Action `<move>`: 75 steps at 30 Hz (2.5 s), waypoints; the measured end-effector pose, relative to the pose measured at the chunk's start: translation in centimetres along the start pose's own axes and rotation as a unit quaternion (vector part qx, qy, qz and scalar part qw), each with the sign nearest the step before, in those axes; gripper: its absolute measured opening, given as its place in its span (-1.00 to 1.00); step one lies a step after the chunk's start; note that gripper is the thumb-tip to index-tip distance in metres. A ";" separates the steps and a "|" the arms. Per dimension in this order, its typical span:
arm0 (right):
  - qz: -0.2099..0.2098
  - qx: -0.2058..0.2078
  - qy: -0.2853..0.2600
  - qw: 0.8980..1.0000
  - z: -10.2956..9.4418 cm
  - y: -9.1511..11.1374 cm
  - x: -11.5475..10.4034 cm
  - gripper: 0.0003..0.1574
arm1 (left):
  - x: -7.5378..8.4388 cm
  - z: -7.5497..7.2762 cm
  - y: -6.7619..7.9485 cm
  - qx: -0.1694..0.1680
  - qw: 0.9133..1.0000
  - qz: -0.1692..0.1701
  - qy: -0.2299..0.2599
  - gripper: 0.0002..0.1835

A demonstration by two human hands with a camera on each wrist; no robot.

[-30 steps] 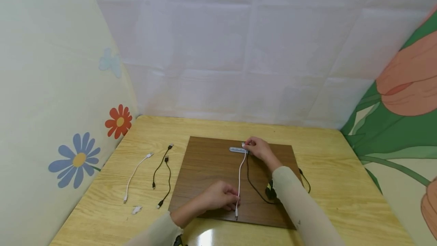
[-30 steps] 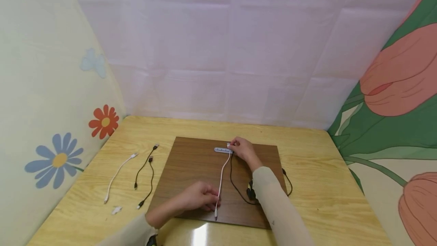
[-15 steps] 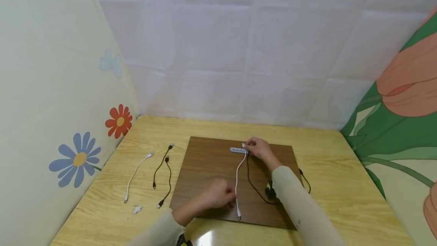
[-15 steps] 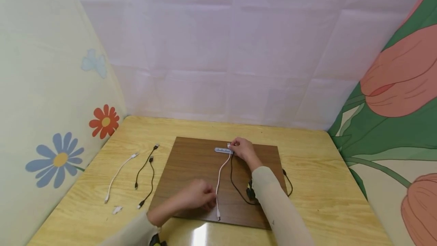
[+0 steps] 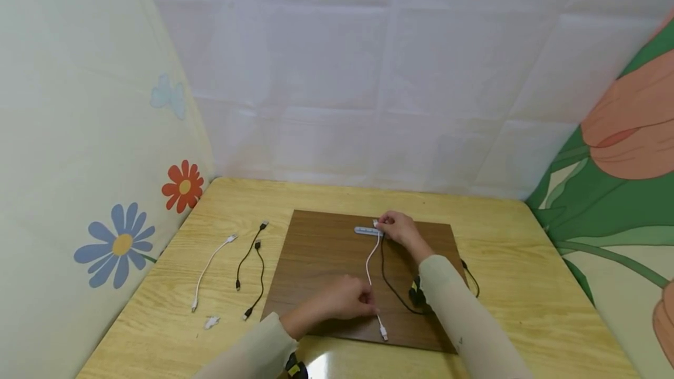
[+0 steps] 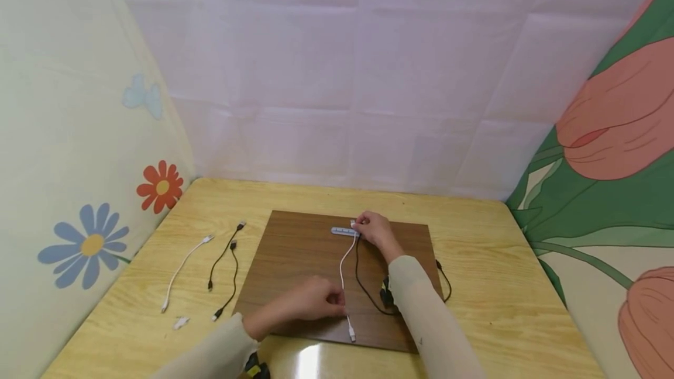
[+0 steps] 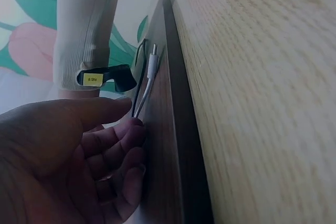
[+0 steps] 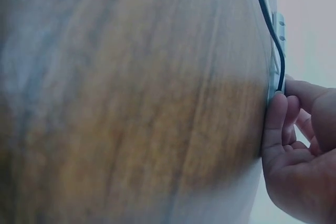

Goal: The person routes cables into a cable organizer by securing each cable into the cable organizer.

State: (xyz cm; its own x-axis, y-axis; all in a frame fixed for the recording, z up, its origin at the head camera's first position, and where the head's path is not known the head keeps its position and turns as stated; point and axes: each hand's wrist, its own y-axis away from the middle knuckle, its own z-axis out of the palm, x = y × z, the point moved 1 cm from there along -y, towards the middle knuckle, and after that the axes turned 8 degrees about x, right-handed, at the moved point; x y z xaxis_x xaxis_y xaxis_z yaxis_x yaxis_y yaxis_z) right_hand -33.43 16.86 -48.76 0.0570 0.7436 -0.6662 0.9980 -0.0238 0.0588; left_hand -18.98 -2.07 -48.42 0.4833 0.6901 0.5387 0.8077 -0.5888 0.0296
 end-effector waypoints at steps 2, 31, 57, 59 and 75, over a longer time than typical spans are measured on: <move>-0.002 0.000 0.000 1.000 0.0 0.0 0.0 -0.75 | 0.0 0.2 -0.3 -0.001 1.000 0.015 -0.001 -0.82; -0.141 -0.053 0.058 0.987 -3.6 3.4 2.5 -0.51 | -4.7 -2.9 2.4 0.070 0.993 -0.004 -0.092 -0.57; -0.184 -0.118 0.173 0.960 -7.2 10.6 5.6 -0.04 | -8.3 -5.3 6.4 0.133 0.988 -0.034 -0.064 -0.47; -0.187 -0.116 0.178 0.959 -7.2 10.8 5.8 -0.04 | -8.7 -5.8 6.8 0.149 0.985 -0.058 -0.069 -0.49; -0.191 -0.118 0.194 0.955 -7.1 11.0 5.9 -0.05 | -11.7 -8.5 9.6 0.202 0.950 -0.201 -0.127 -0.56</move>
State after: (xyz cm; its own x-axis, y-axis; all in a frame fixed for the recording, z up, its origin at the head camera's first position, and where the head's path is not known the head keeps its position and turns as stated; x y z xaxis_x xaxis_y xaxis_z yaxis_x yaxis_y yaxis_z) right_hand -22.36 25.71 -46.80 -0.3698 0.8609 -0.3496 0.9074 0.4154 0.0631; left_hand -19.72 -19.38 -47.28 0.1325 0.9349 0.3293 0.9832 -0.0818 -0.1632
